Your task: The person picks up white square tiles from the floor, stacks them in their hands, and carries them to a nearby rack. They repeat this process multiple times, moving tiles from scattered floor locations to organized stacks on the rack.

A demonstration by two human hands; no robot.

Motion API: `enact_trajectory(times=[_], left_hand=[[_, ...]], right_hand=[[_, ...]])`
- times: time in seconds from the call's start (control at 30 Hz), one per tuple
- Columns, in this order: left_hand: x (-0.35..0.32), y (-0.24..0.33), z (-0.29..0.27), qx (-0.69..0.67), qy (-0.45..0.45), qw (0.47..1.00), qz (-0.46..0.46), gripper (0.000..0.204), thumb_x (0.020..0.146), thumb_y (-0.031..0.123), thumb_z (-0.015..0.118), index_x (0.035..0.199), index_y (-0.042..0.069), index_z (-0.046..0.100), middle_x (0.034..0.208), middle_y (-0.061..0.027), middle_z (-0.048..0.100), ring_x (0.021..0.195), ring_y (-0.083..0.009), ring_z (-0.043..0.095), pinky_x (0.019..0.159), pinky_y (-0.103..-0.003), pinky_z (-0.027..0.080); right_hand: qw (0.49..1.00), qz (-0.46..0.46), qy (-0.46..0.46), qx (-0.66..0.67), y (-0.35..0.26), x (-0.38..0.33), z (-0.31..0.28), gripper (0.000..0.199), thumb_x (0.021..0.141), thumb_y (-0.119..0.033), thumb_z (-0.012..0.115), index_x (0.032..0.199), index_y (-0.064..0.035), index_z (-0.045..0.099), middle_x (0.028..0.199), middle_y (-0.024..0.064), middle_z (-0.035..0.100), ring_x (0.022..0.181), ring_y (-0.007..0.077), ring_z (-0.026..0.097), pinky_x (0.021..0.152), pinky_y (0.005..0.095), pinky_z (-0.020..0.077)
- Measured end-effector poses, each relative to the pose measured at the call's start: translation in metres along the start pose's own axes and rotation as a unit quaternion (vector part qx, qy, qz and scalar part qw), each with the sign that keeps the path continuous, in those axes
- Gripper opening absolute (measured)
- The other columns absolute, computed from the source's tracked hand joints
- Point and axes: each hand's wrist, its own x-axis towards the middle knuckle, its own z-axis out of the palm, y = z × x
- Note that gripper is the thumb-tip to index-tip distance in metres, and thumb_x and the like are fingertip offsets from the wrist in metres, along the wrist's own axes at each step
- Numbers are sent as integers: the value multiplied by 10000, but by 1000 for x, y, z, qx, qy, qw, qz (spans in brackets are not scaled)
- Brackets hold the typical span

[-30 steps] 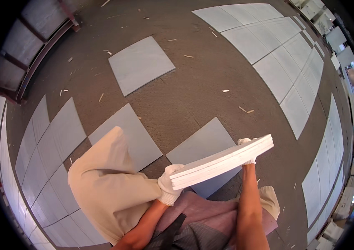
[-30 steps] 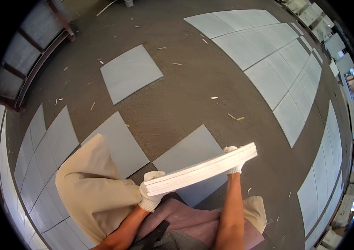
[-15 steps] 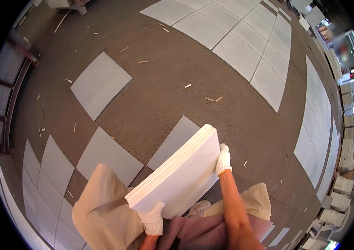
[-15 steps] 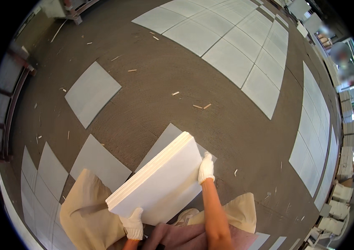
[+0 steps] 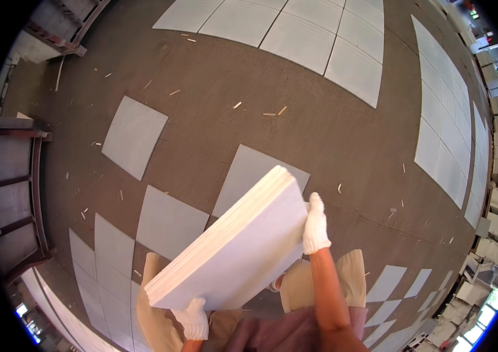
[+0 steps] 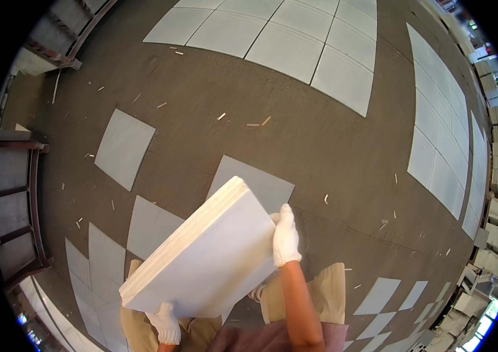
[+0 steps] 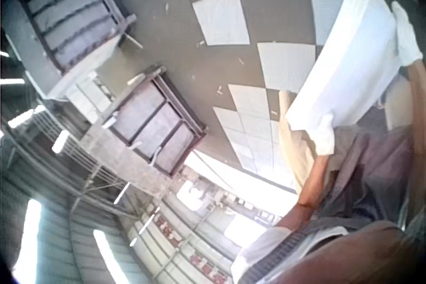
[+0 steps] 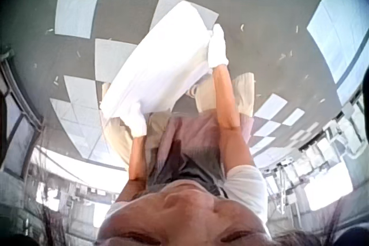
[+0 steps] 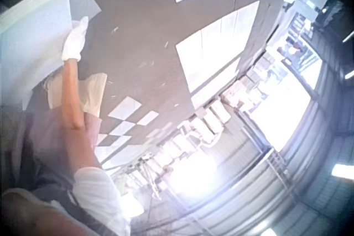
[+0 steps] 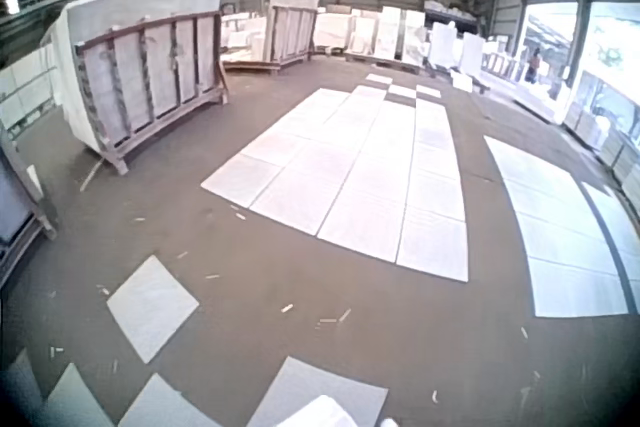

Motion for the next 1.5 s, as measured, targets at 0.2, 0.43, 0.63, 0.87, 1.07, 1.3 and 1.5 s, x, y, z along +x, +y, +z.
enact_trajectory(times=[0.2,0.43,0.63,0.87,1.07,1.3,1.5], left_hand=[[-28,118,-14,117,-115,986,13,623,848,206,654,1358,-30,384,1174,-106,550,1059,-191,530,947,-328,431],[-50,214,-22,163,-194,967,19,578,870,301,654,1313,-27,481,1188,-74,589,1071,-178,544,947,-318,427],[-115,299,-45,163,-236,958,29,521,859,268,598,1252,-68,541,1145,-108,636,1019,-199,598,902,-321,465],[-252,417,-42,245,-325,908,101,512,856,286,597,1238,-54,556,1150,-131,639,1020,-230,608,911,-340,464],[-360,459,-18,286,-405,845,201,506,854,301,596,1225,-42,568,1155,-150,642,1021,-256,616,919,-356,463],[-428,466,22,304,-454,770,329,499,852,319,595,1210,-28,582,1161,-173,646,1023,-288,626,928,-375,462],[-456,467,119,346,-482,672,442,608,850,481,620,1206,-11,585,1172,-220,623,1138,-361,567,972,-411,430]], right_hand=[[993,64,27,96,-61,-126,-49,836,936,-656,395,1344,67,500,1315,153,575,1188,236,548,1036,351,401],[982,37,-76,-169,-65,-232,-153,852,973,-647,174,1409,40,426,1429,282,443,1373,367,379,1097,380,309],[970,-27,-118,-212,-105,-375,-222,726,966,-622,313,1293,-6,516,1256,300,565,1230,446,502,1014,444,389],[981,-55,-134,-132,-134,-506,-319,654,948,-562,440,1225,22,535,1213,298,577,1176,394,537,988,424,411],[991,-102,-65,-59,-122,-546,-402,473,966,-426,478,1225,-37,549,1205,246,588,1125,351,552,968,411,432],[986,-155,59,23,-107,-560,-460,449,971,-402,479,1227,-42,555,1198,233,595,1113,340,558,962,407,439],[962,-216,165,27,-97,-530,-505,738,981,-583,367,1231,91,535,1204,263,604,1156,377,566,979,434,432]])
